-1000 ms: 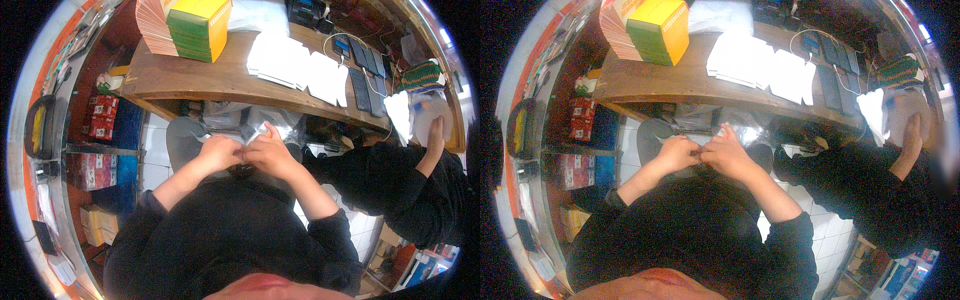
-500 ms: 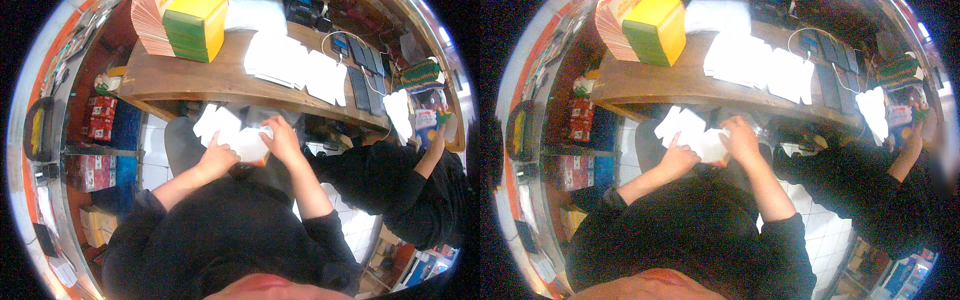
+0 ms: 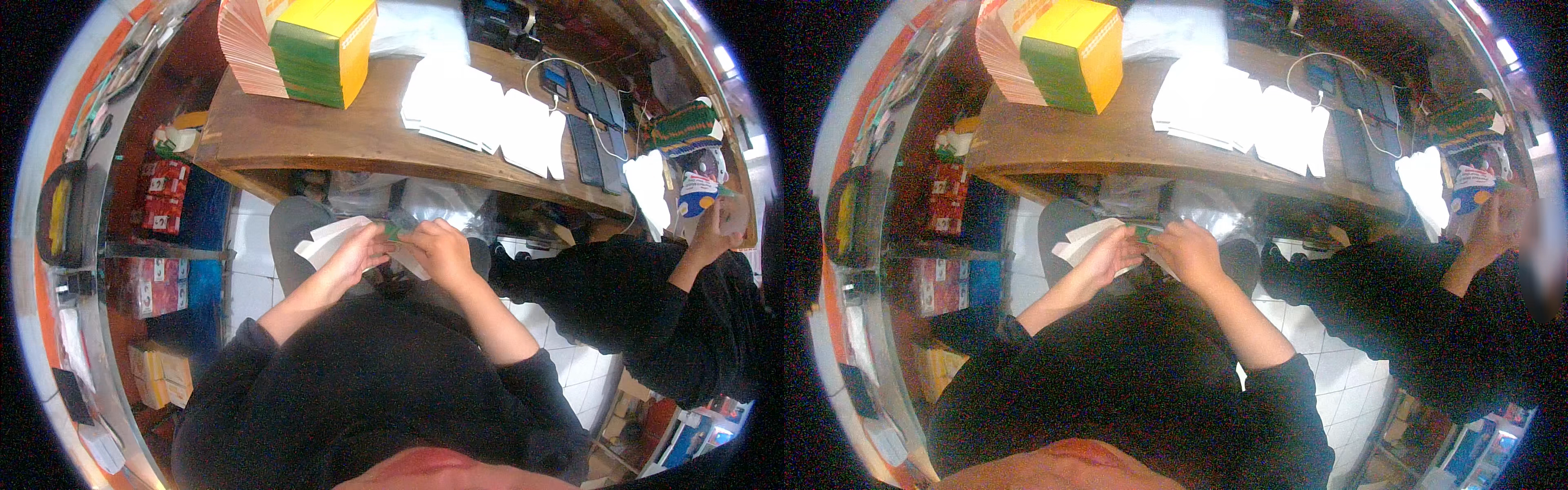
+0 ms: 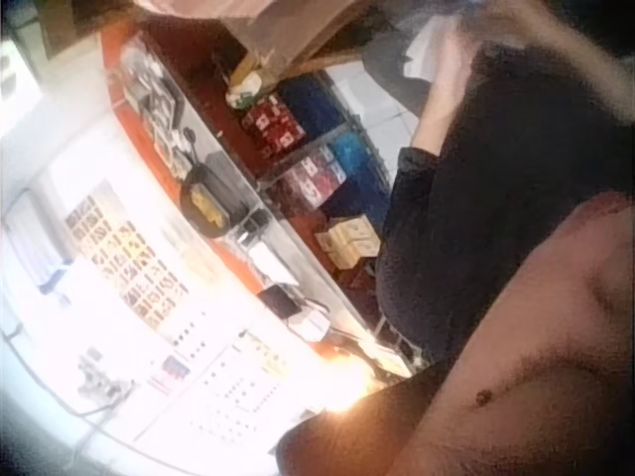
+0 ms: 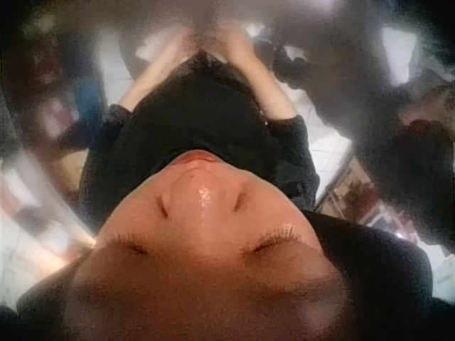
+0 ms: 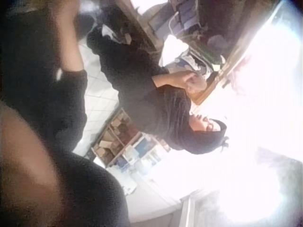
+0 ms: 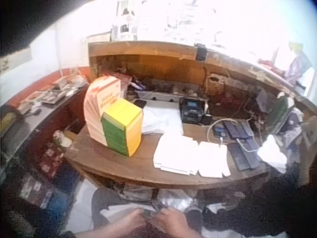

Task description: The person assembles small rectangular boxes from flat cardboard pieces by folding and taping them together. They repeatedly pick up a flat piece, fold it into a box shape, apply tape to secure the edges, and place the finished box on a stack on the table.

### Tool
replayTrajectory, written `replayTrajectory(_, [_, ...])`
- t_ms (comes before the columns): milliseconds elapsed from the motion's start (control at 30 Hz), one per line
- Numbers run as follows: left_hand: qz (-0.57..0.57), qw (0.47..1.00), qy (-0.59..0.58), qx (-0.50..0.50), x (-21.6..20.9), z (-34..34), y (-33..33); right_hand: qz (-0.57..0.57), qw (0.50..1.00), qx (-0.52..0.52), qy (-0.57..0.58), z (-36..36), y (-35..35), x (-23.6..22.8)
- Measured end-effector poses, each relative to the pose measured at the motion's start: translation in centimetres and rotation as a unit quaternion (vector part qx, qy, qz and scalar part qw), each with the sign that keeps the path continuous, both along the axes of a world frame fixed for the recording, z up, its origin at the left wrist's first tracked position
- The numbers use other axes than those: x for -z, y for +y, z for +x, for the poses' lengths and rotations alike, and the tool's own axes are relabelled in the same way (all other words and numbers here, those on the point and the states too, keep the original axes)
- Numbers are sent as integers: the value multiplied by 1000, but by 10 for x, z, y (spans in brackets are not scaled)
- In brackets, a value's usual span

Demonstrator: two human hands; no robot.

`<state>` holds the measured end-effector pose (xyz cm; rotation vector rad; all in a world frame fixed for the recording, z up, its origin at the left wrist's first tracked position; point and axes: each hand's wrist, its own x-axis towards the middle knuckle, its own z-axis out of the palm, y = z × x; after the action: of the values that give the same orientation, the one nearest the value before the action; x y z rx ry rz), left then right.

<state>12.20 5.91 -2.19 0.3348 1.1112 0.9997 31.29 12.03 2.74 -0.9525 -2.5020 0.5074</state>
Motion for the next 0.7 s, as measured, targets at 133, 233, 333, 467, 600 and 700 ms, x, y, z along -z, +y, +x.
replayTrajectory(133, [62,998,20,-3,21,-5,3,-5,996,84,14,1,-1,-4])
replayTrajectory(233, [149,981,119,-20,24,0,1,-94,985,141,11,1,1,4])
replayTrajectory(333, [183,946,266,-35,8,8,-1,-91,993,68,14,-10,-7,0])
replayTrajectory(467, [210,934,290,6,10,-1,1,-110,988,107,-15,-17,-12,12])
replayTrajectory(600, [238,902,360,-18,3,8,-2,-96,988,118,29,-17,-9,18])
replayTrajectory(700, [247,903,351,-35,1,10,-3,-84,989,105,57,-19,-15,14])
